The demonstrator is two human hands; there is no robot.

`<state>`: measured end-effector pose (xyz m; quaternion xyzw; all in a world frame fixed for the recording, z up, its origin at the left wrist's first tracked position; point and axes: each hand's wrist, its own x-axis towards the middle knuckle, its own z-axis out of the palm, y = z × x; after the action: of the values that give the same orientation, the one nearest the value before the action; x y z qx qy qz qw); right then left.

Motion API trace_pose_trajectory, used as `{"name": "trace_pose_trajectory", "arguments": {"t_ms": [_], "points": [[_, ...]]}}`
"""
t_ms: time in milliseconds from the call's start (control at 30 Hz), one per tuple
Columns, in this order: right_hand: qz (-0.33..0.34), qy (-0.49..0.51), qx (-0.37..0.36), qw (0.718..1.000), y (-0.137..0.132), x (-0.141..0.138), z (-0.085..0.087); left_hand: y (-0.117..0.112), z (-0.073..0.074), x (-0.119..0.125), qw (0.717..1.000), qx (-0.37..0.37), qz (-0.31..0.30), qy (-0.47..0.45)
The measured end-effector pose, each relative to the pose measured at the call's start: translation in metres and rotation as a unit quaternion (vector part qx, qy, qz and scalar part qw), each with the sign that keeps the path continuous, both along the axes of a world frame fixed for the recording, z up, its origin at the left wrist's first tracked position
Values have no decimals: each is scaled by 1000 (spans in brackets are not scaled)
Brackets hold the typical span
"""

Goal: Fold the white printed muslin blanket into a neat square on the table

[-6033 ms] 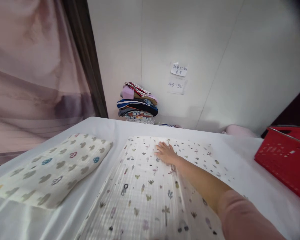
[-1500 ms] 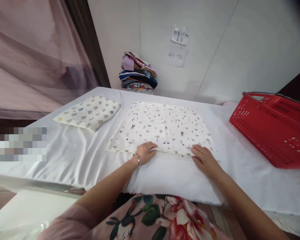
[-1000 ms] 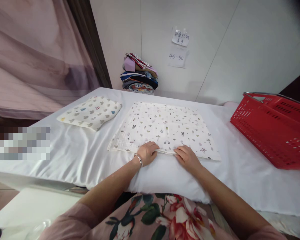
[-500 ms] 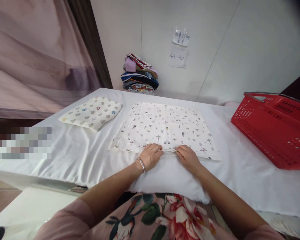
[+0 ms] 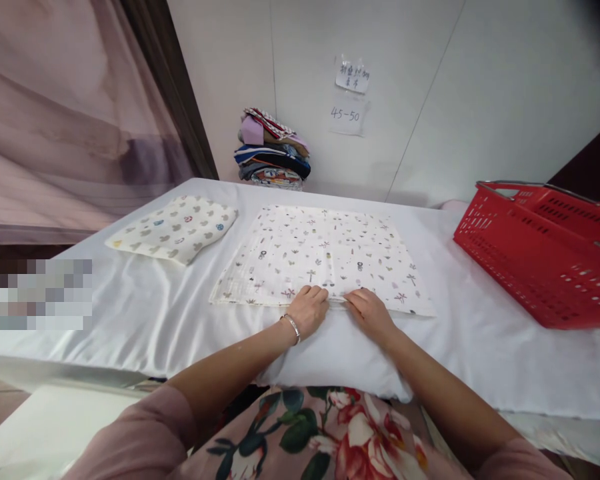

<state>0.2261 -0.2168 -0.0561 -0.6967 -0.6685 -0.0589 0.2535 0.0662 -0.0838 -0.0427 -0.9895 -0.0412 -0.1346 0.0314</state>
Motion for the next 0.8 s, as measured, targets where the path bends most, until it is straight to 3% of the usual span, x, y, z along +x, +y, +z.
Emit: {"name": "trace_pose_trajectory", "arguments": {"t_ms": [167,400,633,800], "points": [[12,1,17,1000,-1,-1,-1,0,-1,-9,992,-77,-25,-100],[54,-20,-8,998,-4,-5,3,1,-7,-7,973,-157,-3,-167],[31,-34,-20,999,-1,-5,-1,2,-8,-6,967,-189,-5,-171],[8,-14,1,1000,1,-1,-4,2,-11,-7,976,-173,-7,-129]]}}
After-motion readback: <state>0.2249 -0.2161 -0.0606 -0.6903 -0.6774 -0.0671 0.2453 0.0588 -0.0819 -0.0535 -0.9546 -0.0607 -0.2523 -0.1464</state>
